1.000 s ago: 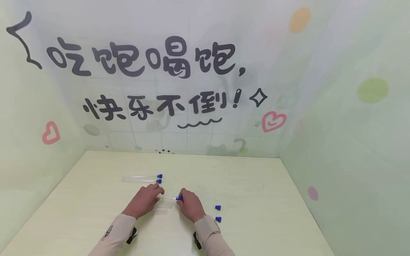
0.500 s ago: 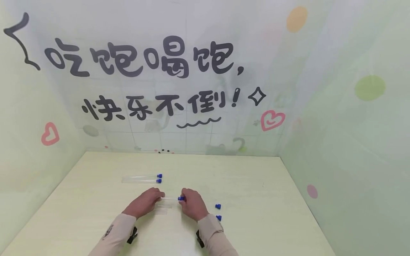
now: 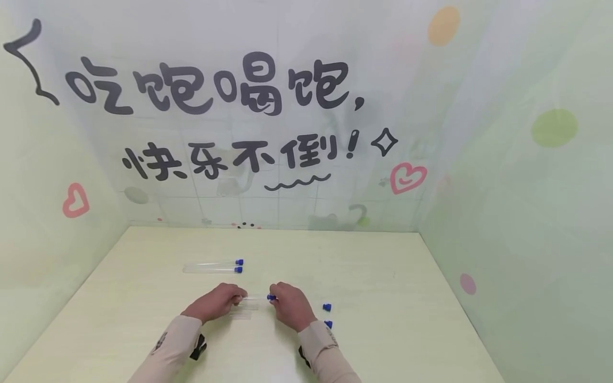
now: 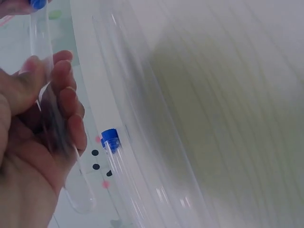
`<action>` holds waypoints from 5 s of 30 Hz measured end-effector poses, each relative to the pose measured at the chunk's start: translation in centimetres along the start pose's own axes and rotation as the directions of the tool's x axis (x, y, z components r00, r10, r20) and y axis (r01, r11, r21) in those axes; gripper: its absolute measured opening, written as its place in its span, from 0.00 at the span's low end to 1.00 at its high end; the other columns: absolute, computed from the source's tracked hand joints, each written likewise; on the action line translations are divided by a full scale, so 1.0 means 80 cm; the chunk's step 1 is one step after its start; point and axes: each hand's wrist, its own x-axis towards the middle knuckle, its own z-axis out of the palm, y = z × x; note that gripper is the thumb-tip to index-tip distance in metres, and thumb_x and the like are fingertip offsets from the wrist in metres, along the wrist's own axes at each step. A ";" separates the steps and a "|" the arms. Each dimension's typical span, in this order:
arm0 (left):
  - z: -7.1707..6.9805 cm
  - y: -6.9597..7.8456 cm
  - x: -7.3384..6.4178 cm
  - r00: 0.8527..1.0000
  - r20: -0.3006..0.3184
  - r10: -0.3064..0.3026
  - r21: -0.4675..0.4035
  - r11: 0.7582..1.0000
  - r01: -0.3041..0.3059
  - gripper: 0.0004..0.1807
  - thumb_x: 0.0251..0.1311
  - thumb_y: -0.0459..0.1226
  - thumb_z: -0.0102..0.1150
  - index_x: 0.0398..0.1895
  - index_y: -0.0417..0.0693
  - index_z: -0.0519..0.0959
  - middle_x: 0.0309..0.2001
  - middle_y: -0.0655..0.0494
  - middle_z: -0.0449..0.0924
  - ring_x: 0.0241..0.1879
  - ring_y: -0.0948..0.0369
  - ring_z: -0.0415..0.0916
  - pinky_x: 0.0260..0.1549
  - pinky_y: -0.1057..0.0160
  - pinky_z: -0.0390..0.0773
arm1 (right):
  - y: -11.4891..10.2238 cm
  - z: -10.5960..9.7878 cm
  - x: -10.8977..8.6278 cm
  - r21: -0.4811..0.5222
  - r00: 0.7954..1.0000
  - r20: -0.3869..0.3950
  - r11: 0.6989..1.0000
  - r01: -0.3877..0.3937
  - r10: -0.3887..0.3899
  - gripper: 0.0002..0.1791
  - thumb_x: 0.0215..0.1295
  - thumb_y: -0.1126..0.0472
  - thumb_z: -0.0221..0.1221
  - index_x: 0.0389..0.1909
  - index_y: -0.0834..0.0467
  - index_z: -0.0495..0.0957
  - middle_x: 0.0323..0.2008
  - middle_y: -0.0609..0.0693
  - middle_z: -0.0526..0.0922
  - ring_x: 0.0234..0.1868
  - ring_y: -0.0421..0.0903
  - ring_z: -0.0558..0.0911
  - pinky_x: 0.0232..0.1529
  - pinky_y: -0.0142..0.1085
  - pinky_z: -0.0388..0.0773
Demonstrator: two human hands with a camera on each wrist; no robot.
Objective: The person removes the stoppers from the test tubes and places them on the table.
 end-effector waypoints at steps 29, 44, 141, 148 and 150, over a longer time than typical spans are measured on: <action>0.006 0.004 0.003 0.992 -0.121 0.032 0.020 0.999 -0.030 0.09 0.58 0.24 0.55 0.39 0.35 0.82 0.36 0.47 0.84 0.39 0.52 0.81 0.43 0.53 0.79 | 0.002 -0.003 0.002 0.152 0.992 -0.006 0.981 -0.124 0.126 0.09 0.55 0.67 0.66 0.26 0.57 0.74 0.28 0.47 0.84 0.29 0.36 0.79 0.32 0.27 0.76; 0.013 0.004 0.011 0.981 -0.180 -0.076 0.003 0.997 0.078 0.06 0.59 0.28 0.58 0.39 0.43 0.76 0.36 0.53 0.79 0.40 0.58 0.76 0.44 0.54 0.77 | 0.000 -0.006 0.002 0.091 0.984 -0.005 0.980 -0.175 0.177 0.07 0.56 0.65 0.66 0.35 0.56 0.79 0.32 0.47 0.85 0.31 0.38 0.82 0.35 0.29 0.78; -0.004 -0.034 -0.003 0.907 -0.344 -0.242 0.209 0.922 0.325 0.09 0.57 0.34 0.61 0.41 0.43 0.80 0.38 0.48 0.83 0.39 0.50 0.78 0.37 0.49 0.73 | 0.081 -0.046 -0.036 0.015 0.863 -0.128 0.871 -0.491 0.489 0.10 0.58 0.67 0.63 0.42 0.62 0.80 0.38 0.54 0.81 0.37 0.48 0.81 0.36 0.39 0.79; 0.000 -0.039 -0.003 0.903 -0.367 -0.224 0.221 0.922 0.319 0.10 0.56 0.35 0.61 0.42 0.44 0.79 0.38 0.49 0.82 0.39 0.50 0.77 0.35 0.50 0.73 | 0.064 -0.039 -0.031 0.033 0.867 -0.121 0.875 -0.482 0.483 0.13 0.58 0.65 0.63 0.44 0.62 0.79 0.42 0.55 0.80 0.39 0.50 0.81 0.35 0.39 0.79; 0.001 -0.039 -0.004 0.901 -0.373 -0.221 0.225 0.920 0.319 0.11 0.56 0.34 0.61 0.42 0.44 0.79 0.38 0.49 0.81 0.39 0.50 0.77 0.35 0.51 0.73 | 0.059 -0.033 -0.029 0.032 0.872 -0.141 0.883 -0.469 0.468 0.13 0.58 0.65 0.64 0.45 0.62 0.79 0.43 0.55 0.80 0.41 0.51 0.80 0.36 0.40 0.79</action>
